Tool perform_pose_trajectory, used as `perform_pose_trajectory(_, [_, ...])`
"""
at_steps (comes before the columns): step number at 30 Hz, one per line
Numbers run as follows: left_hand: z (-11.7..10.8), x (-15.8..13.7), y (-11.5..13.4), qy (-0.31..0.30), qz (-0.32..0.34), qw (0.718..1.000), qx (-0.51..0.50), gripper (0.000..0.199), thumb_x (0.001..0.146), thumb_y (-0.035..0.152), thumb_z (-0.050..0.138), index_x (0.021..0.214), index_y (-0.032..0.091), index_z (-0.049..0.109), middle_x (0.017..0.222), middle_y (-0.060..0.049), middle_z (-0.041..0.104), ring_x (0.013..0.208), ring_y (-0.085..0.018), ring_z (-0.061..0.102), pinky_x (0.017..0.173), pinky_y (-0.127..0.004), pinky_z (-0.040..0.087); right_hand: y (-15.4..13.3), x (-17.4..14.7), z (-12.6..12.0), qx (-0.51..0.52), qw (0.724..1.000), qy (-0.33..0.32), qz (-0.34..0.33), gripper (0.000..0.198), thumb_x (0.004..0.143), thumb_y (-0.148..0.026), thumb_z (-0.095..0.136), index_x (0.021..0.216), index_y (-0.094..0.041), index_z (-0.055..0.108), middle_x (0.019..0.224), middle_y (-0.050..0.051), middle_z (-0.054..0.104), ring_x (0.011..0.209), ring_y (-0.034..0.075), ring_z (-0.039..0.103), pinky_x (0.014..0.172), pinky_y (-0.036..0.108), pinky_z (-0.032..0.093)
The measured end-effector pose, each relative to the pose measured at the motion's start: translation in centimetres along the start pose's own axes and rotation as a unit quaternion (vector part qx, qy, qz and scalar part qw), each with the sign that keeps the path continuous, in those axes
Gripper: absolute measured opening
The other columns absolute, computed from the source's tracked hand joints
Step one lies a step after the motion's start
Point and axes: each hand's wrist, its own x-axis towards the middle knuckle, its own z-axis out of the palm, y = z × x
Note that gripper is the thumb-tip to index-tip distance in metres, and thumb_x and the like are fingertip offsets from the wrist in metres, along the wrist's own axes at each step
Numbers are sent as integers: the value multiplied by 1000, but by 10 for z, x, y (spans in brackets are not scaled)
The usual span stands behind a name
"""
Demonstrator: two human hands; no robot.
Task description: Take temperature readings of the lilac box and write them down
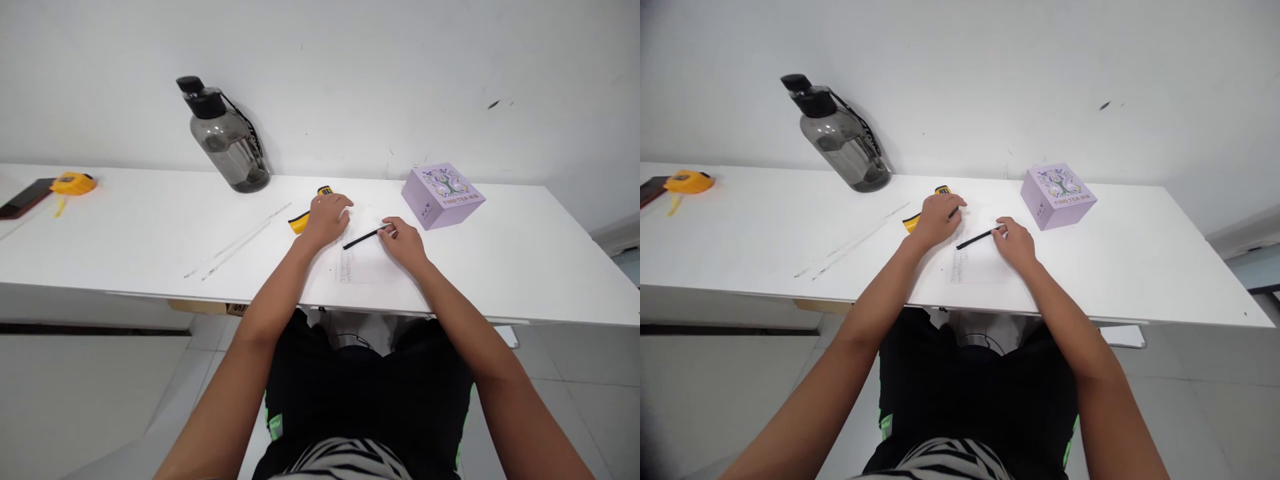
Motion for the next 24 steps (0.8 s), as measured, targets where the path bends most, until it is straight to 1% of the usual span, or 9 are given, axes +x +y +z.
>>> perform_pose_trajectory(4, [-10, 3, -21, 1, -81, 997, -9, 30, 81, 13, 45, 101, 25, 63, 120, -6, 66, 117, -26, 56, 105, -47, 39, 1, 0, 0, 5, 1000, 4, -3, 32, 83, -37, 57, 112, -24, 63, 88, 2, 70, 72, 19, 60, 74, 35, 47])
perform_pose_trajectory(8, [-14, -1, -34, -10, -195, 981, -12, 58, 74, 26, 60, 131, 24, 47, 139, -16, 54, 131, -35, 46, 105, -53, 39, 4, 0, 0, 11, 1000, 5, -8, 30, 84, -37, 57, 110, -25, 64, 88, 2, 71, 72, 19, 60, 74, 35, 47])
perform_pose_trajectory(10, [-15, -4, -36, -31, -223, 974, 12, 66, 72, 32, 64, 134, 22, 43, 143, -19, 49, 138, -39, 38, 108, -57, 34, 6, 1, 1, 12, 1000, 6, -9, 30, 84, -38, 56, 111, -25, 63, 89, 2, 71, 72, 19, 60, 75, 35, 48])
perform_pose_trajectory(12, [-15, -5, -36, -69, -243, 967, 41, 56, 72, 35, 64, 124, 22, 49, 135, -20, 54, 135, -40, 42, 108, -60, 33, 6, 1, 1, 13, 1000, 11, -10, 30, 84, -38, 56, 111, -25, 63, 90, 2, 71, 71, 19, 60, 75, 36, 48])
perform_pose_trajectory(14, [-16, -5, -33, -109, -260, 958, 54, 38, 73, 36, 61, 107, 22, 54, 118, -20, 63, 121, -40, 54, 101, -60, 37, 4, 1, 0, 18, 999, 33, -21, 29, 86, -37, 54, 110, -25, 64, 93, 3, 71, 73, 20, 61, 78, 38, 50])
perform_pose_trajectory(17, [-18, -3, -29, -128, -266, 953, 59, 25, 73, 35, 61, 93, 22, 53, 101, -18, 67, 102, -40, 62, 87, -57, 46, -1, -2, -7, -15, 988, 140, -56, 27, 90, -37, 48, 106, -23, 65, 108, 9, 68, 98, 25, 63, 94, 46, 47])
perform_pose_trajectory(19, [-18, -3, -27, -119, -261, 955, 72, 26, 71, 35, 63, 92, 23, 52, 99, -18, 67, 100, -40, 63, 82, -54, 48, -2, -2, -16, -68, 966, 243, -57, 30, 91, -41, 48, 109, -23, 64, 126, 13, 61, 125, 32, 52, 107, 55, 36])
perform_pose_trajectory(21, [-18, -2, -27, -112, -254, 957, 88, 26, 71, 36, 63, 91, 23, 53, 99, -16, 68, 96, -38, 64, 79, -51, 48, 4, 1, -27, -99, 940, 325, -29, 43, 89, -49, 51, 123, -24, 59, 145, 15, 46, 143, 38, 31, 112, 64, 24])
perform_pose_trajectory(24, [-18, -3, -30, -98, -245, 959, 100, 26, 70, 40, 65, 89, 24, 56, 94, -12, 70, 88, -33, 65, 75, -47, 48, 27, 13, -39, -54, 928, 367, 26, 65, 90, -64, 41, 145, -29, 39, 159, 12, 22, 152, 39, 8, 111, 70, 21])
